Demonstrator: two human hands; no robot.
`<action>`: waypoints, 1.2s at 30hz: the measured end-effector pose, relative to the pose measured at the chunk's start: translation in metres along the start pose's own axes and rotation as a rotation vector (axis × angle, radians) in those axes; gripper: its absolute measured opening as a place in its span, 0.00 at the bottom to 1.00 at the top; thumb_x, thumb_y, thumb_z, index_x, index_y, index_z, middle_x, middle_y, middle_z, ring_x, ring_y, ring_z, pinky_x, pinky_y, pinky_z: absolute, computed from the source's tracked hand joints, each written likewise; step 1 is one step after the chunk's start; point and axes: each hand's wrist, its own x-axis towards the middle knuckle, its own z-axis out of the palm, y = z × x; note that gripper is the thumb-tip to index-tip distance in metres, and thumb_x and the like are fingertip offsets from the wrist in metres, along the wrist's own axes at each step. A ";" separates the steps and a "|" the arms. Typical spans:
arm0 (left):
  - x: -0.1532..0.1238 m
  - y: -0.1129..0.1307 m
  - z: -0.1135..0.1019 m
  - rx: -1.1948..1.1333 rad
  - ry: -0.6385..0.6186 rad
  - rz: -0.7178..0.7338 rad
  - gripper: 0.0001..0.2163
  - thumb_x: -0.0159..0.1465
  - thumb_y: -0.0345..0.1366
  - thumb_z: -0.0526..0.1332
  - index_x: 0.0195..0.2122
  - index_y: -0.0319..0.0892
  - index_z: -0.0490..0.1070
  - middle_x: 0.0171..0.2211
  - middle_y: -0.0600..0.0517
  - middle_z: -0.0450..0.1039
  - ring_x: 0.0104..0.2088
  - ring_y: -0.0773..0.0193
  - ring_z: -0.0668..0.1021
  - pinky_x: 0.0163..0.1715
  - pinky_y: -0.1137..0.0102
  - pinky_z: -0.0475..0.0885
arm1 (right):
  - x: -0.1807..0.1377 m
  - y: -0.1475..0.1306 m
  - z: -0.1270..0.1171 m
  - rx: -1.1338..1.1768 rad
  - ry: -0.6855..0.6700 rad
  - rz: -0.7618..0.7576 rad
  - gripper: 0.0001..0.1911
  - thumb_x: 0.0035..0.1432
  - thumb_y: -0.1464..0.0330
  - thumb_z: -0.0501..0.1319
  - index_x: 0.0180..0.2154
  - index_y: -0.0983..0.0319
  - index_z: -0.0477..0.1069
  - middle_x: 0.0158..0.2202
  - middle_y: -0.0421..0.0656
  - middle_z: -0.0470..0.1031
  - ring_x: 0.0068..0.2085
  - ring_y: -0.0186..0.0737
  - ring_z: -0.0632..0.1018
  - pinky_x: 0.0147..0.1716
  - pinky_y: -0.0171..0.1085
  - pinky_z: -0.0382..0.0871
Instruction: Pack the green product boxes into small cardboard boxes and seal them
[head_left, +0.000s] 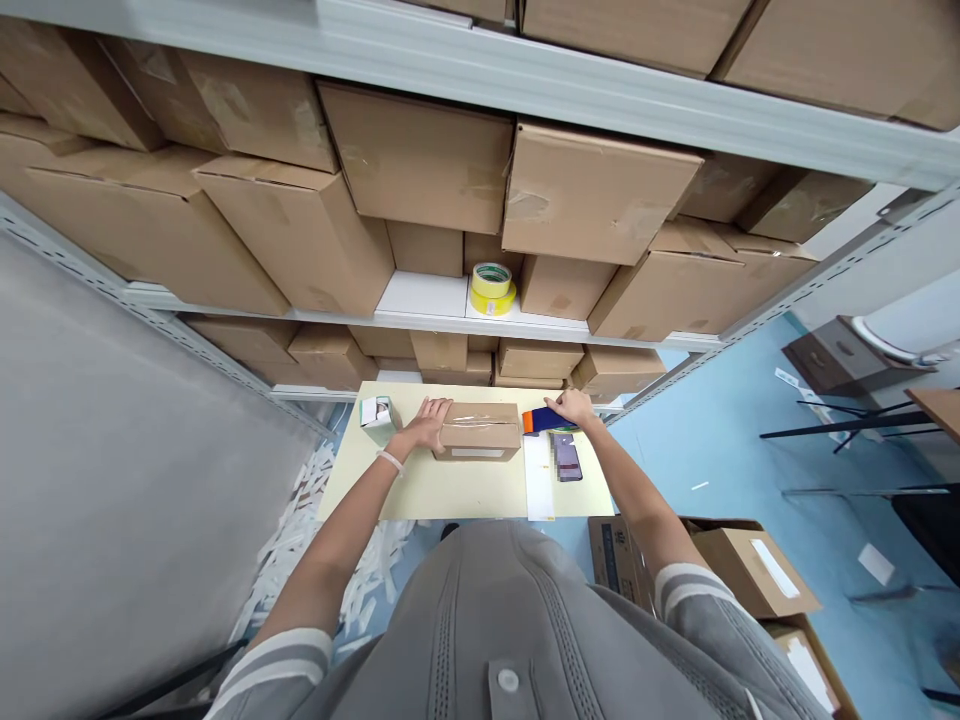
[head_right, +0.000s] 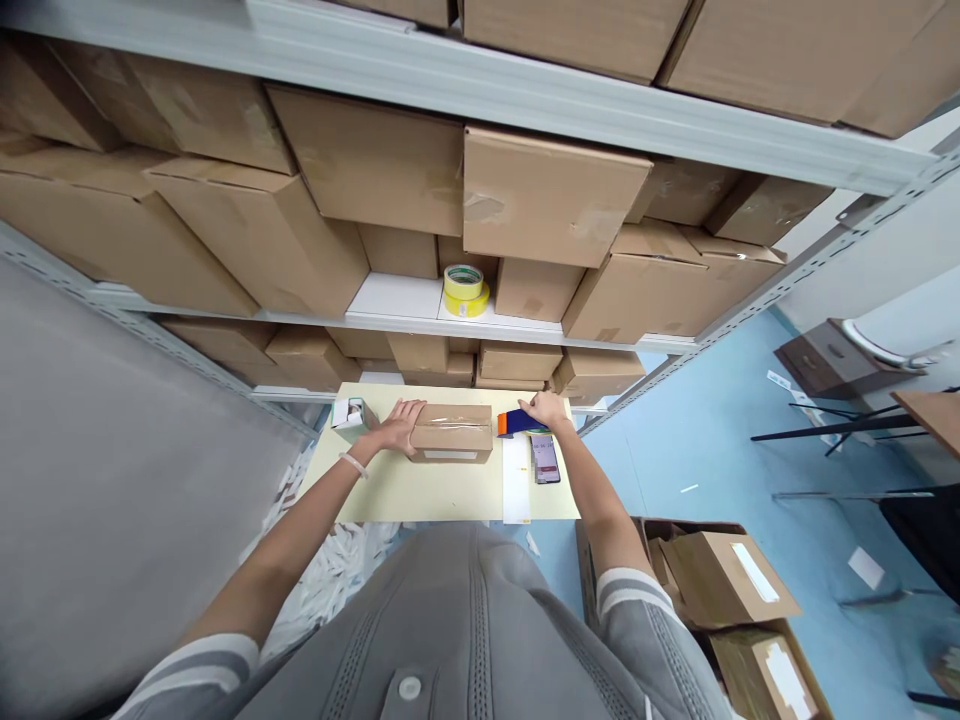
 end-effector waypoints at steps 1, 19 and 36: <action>0.000 0.001 0.000 -0.001 -0.001 -0.002 0.55 0.40 0.44 0.67 0.67 0.33 0.40 0.64 0.34 0.53 0.67 0.42 0.54 0.67 0.52 0.40 | 0.002 -0.006 -0.001 -0.011 -0.009 -0.014 0.32 0.64 0.47 0.47 0.35 0.62 0.82 0.36 0.54 0.81 0.43 0.49 0.80 0.38 0.35 0.66; -0.001 0.001 0.003 -0.014 0.007 0.004 0.56 0.38 0.43 0.66 0.66 0.35 0.37 0.64 0.32 0.52 0.66 0.37 0.54 0.66 0.49 0.41 | 0.028 -0.020 0.004 0.265 -0.102 0.149 0.22 0.57 0.53 0.57 0.29 0.64 0.79 0.37 0.54 0.80 0.41 0.48 0.80 0.36 0.34 0.67; 0.001 0.002 0.000 -0.034 -0.009 -0.015 0.56 0.38 0.42 0.67 0.66 0.33 0.38 0.65 0.33 0.51 0.67 0.39 0.52 0.66 0.52 0.41 | -0.017 0.012 0.057 0.593 -0.146 0.324 0.25 0.62 0.54 0.51 0.33 0.67 0.76 0.27 0.47 0.79 0.27 0.39 0.78 0.25 0.32 0.68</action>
